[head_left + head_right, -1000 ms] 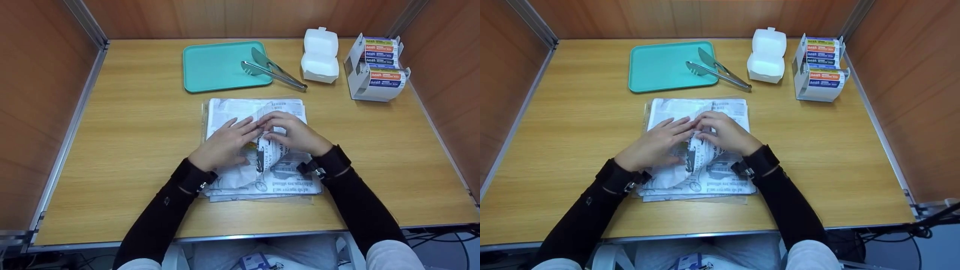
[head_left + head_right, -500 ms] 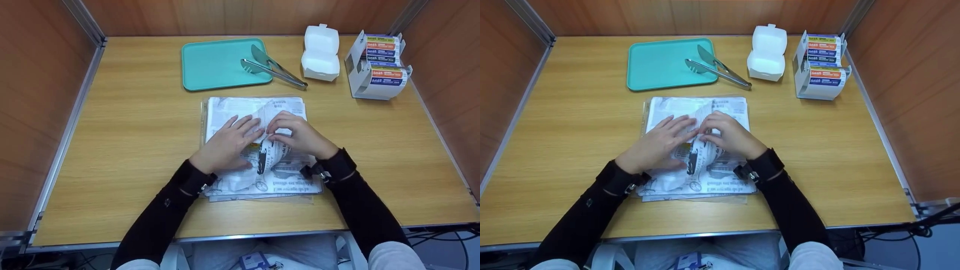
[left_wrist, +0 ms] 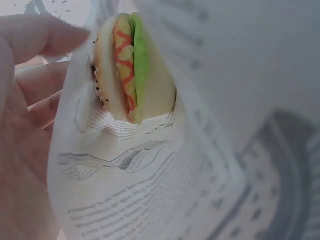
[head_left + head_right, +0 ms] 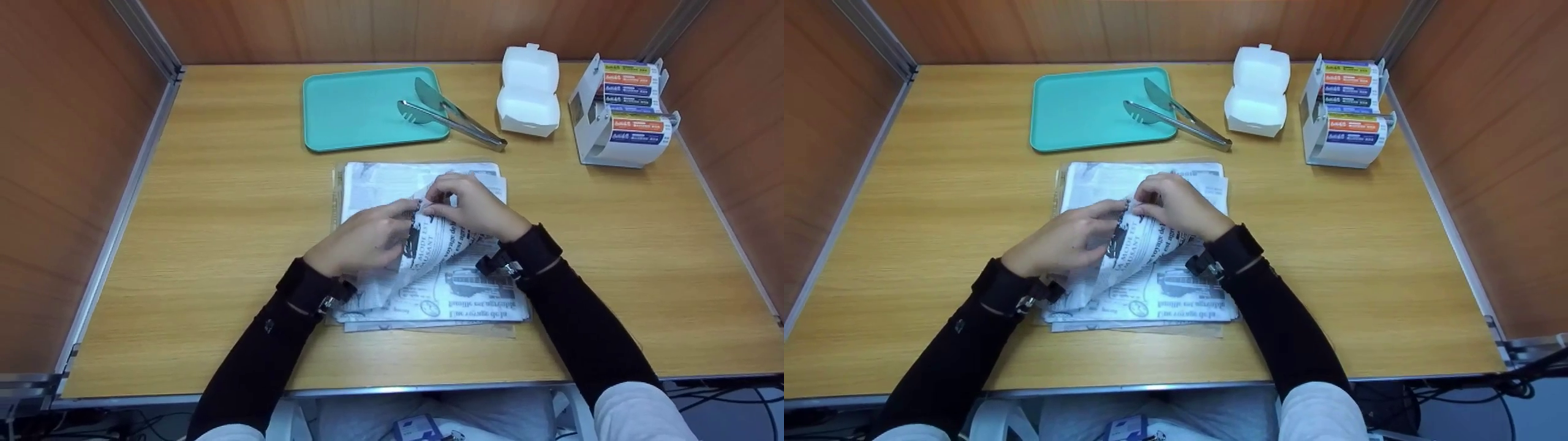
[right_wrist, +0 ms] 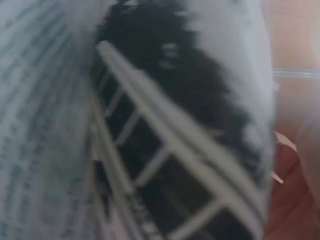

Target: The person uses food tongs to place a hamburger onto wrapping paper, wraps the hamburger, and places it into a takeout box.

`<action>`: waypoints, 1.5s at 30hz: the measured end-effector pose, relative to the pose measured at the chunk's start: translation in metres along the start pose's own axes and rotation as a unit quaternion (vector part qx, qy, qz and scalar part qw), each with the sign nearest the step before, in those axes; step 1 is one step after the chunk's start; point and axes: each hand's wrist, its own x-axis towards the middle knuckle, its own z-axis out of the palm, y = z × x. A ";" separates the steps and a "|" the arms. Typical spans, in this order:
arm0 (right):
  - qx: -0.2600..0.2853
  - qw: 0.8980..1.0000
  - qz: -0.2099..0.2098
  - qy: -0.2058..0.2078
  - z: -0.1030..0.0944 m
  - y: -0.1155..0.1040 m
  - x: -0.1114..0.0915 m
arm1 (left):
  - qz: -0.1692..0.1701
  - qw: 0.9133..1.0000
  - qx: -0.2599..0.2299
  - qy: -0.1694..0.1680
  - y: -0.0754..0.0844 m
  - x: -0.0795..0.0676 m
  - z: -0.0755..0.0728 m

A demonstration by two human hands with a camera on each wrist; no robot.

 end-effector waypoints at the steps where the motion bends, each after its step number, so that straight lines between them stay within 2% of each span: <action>1: -0.002 1.000 0.001 0.001 0.001 0.001 0.001 | -0.001 1.000 -0.005 0.002 0.000 0.000 -0.001; 6: -0.002 1.000 0.005 0.008 0.004 0.001 0.001 | 0.000 1.000 0.000 0.015 -0.001 0.000 -0.006; 11: -0.012 1.000 0.025 0.000 0.004 -0.001 0.000 | -0.004 0.999 0.027 0.047 -0.002 -0.004 -0.008; 14: -0.020 0.999 0.027 -0.005 0.004 -0.002 0.002 | 0.014 0.996 0.055 0.069 -0.003 -0.004 -0.007; 17: -0.030 0.999 0.024 -0.011 0.004 -0.004 0.003 | 0.059 0.986 0.111 0.106 -0.002 -0.003 -0.003; 20: -0.039 0.999 0.024 -0.020 0.004 -0.005 0.004 | 0.100 0.968 0.169 0.154 0.000 -0.001 -0.002; 22: -0.042 0.998 0.030 -0.028 0.003 -0.007 0.004 | 0.120 0.959 0.192 0.171 0.001 -0.002 -0.001; 24: -0.043 0.998 0.040 -0.035 0.002 -0.009 0.003 | 0.132 0.957 0.192 0.176 0.000 -0.002 -0.001; 26: -0.044 0.997 0.050 -0.041 0.000 -0.010 0.003 | 0.136 0.958 0.176 0.178 -0.002 -0.003 -0.001; 29: -0.051 0.996 0.047 -0.048 -0.001 -0.011 0.005 | 0.134 0.962 0.148 0.187 -0.005 -0.004 0.000; 33: -0.072 0.996 0.010 -0.047 0.001 -0.011 0.010 | 0.124 0.964 0.137 0.191 -0.004 -0.003 0.000; 37: -0.091 0.995 -0.017 -0.047 0.007 -0.008 0.013 | 0.091 0.969 0.160 0.167 0.002 -0.004 -0.001; 41: -0.096 0.994 -0.008 -0.041 0.011 -0.007 0.014 | 0.057 0.969 0.190 0.144 0.008 -0.008 -0.003; 45: -0.109 0.994 0.006 -0.025 0.015 -0.009 0.019 | 0.039 0.969 0.204 0.136 0.010 -0.010 -0.005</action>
